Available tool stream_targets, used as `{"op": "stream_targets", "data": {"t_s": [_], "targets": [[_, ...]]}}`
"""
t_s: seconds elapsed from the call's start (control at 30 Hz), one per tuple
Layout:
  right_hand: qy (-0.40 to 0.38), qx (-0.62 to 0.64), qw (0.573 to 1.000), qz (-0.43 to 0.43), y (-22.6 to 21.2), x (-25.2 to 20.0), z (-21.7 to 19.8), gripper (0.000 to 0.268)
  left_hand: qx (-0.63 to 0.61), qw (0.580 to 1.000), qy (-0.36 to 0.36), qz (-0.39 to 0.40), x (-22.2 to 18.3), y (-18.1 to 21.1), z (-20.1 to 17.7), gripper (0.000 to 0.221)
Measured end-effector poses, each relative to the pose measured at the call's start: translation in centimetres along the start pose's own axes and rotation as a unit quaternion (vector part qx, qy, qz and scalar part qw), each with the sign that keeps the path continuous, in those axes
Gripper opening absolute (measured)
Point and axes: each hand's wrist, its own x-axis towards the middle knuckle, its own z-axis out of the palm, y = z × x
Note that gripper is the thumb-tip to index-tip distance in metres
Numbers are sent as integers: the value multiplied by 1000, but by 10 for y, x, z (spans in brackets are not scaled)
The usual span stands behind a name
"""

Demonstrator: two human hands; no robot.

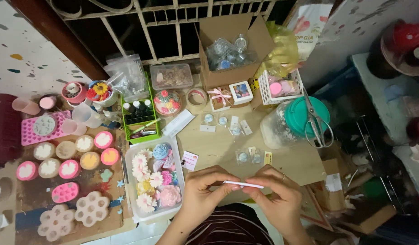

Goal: Packaging small decorative candles or wax melts into plastic bags and attaching labels.

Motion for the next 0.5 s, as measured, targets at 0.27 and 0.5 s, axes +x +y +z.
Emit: {"op": "stream_targets", "data": {"t_s": [0.27, 0.5], "targets": [[18, 30, 999, -1, 3, -4, 4, 20, 51, 999, 3, -3, -1, 0, 0, 8], [3, 22, 999, 38, 13, -8, 6, 17, -21, 994, -32, -100, 7, 15, -1, 22]]}}
